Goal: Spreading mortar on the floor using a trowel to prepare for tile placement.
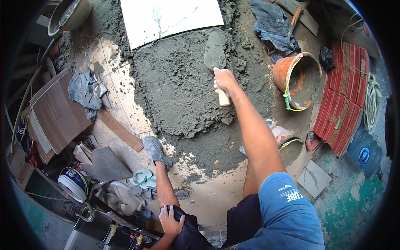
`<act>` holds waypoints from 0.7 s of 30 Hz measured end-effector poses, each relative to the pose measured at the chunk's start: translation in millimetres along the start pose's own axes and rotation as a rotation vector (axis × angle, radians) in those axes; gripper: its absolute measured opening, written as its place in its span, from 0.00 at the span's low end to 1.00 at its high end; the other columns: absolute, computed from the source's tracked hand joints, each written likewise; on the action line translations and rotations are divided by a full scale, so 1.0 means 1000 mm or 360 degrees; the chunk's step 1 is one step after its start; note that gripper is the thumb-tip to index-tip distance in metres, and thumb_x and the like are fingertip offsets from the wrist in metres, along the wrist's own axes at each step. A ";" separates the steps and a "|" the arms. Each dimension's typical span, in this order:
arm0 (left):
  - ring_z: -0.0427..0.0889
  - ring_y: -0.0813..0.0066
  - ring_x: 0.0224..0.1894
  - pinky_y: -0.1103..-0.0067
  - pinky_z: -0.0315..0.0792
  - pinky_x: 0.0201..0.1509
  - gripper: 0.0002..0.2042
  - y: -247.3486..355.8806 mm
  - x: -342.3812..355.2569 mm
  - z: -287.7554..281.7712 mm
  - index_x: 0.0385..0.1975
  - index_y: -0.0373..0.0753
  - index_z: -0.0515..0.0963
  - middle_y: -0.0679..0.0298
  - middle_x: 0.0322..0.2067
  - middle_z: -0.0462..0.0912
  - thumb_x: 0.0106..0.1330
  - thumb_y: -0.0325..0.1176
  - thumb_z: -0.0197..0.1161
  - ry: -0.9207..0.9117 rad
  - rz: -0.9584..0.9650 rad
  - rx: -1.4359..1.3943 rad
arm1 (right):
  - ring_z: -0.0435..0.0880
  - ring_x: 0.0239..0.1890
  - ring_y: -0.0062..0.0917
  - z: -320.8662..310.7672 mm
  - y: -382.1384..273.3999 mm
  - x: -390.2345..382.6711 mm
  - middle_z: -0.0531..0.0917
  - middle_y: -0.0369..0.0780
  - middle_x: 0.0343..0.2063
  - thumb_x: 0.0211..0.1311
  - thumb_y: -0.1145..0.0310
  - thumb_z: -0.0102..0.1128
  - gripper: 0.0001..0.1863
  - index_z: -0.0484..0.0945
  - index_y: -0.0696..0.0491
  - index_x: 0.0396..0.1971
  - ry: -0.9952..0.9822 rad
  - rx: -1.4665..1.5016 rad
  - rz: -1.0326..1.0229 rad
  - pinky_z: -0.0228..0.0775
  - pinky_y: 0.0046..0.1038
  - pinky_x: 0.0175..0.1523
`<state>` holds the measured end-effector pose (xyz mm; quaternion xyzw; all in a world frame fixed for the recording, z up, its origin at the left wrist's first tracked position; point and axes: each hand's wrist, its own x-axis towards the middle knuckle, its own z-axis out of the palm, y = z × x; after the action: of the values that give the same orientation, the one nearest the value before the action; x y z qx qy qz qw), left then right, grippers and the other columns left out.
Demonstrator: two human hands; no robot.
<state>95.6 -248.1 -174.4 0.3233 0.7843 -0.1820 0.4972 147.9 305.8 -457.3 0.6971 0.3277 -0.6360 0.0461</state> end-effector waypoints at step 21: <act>0.56 0.41 0.69 0.53 0.48 0.72 0.40 0.002 0.002 0.006 0.64 0.37 0.66 0.40 0.66 0.59 0.54 0.53 0.68 -0.0032 -0.0033 -0.0056 | 0.81 0.51 0.51 -0.026 -0.018 -0.009 0.81 0.55 0.47 0.69 0.54 0.50 0.21 0.78 0.57 0.46 0.0625 -0.1289 -0.0424 0.73 0.45 0.56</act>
<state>100.1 -249.6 -179.1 0.3044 0.7856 -0.1766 0.5088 161.4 328.7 -437.6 0.6820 0.6387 -0.3134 0.1696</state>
